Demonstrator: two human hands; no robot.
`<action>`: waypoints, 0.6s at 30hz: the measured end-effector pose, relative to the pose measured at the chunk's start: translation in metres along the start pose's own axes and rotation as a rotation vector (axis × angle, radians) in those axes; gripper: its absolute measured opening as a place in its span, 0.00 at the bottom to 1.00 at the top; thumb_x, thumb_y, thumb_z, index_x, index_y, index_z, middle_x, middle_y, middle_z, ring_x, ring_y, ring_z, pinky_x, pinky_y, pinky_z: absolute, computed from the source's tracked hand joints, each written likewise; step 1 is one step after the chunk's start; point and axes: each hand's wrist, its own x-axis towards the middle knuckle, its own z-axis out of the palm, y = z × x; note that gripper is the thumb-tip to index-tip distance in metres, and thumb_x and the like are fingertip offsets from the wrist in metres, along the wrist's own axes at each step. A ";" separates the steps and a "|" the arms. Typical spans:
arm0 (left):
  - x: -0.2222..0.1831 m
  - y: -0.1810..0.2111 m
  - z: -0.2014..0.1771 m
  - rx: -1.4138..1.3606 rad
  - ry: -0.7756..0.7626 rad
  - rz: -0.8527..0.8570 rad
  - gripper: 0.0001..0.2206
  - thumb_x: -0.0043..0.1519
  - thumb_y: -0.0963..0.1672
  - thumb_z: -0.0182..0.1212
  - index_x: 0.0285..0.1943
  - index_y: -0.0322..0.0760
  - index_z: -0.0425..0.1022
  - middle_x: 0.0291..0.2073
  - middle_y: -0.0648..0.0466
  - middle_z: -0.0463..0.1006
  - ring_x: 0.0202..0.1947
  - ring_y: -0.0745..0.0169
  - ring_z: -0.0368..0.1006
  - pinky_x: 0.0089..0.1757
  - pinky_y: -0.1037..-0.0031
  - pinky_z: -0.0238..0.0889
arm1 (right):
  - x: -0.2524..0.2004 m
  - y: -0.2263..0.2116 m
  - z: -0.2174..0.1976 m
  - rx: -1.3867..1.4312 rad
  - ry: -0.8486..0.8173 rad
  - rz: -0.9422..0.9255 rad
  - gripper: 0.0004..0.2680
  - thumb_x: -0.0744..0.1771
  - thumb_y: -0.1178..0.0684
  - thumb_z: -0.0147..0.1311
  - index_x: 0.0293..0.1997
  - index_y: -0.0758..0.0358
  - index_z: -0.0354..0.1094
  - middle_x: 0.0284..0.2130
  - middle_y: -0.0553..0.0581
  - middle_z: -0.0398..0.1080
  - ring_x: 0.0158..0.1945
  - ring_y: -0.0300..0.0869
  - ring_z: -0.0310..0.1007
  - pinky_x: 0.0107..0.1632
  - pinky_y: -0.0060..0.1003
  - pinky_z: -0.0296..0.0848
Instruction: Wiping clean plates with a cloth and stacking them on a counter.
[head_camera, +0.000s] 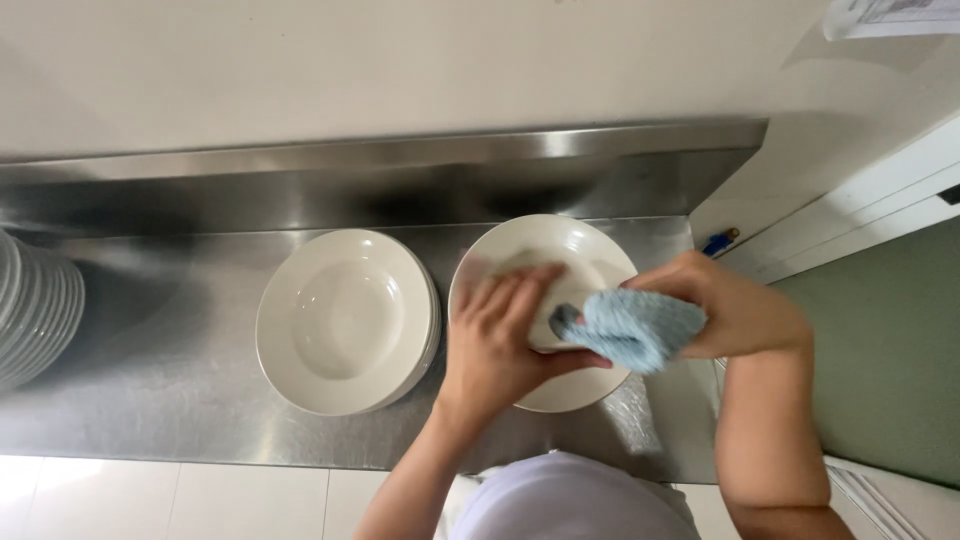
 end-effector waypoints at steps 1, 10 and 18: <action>-0.003 -0.001 0.002 0.002 0.001 -0.002 0.34 0.45 0.58 0.78 0.52 0.34 0.77 0.46 0.50 0.81 0.52 0.51 0.74 0.56 0.43 0.49 | 0.001 -0.003 -0.003 0.001 -0.002 -0.001 0.15 0.55 0.56 0.69 0.44 0.66 0.78 0.32 0.55 0.84 0.33 0.38 0.85 0.39 0.34 0.81; -0.012 0.000 0.014 -0.290 -0.024 -0.129 0.14 0.57 0.52 0.72 0.34 0.38 0.85 0.21 0.53 0.80 0.19 0.61 0.75 0.26 0.72 0.66 | 0.005 -0.010 0.020 -0.349 0.385 -0.306 0.13 0.61 0.54 0.68 0.50 0.54 0.78 0.43 0.53 0.82 0.39 0.39 0.83 0.43 0.30 0.79; -0.025 -0.006 0.016 -0.443 -0.029 -0.611 0.16 0.65 0.50 0.63 0.39 0.31 0.82 0.14 0.49 0.70 0.17 0.70 0.60 0.23 0.73 0.59 | 0.013 0.173 0.096 -0.030 1.383 -0.457 0.22 0.74 0.52 0.56 0.78 0.59 0.51 0.73 0.60 0.58 0.73 0.47 0.63 0.74 0.46 0.66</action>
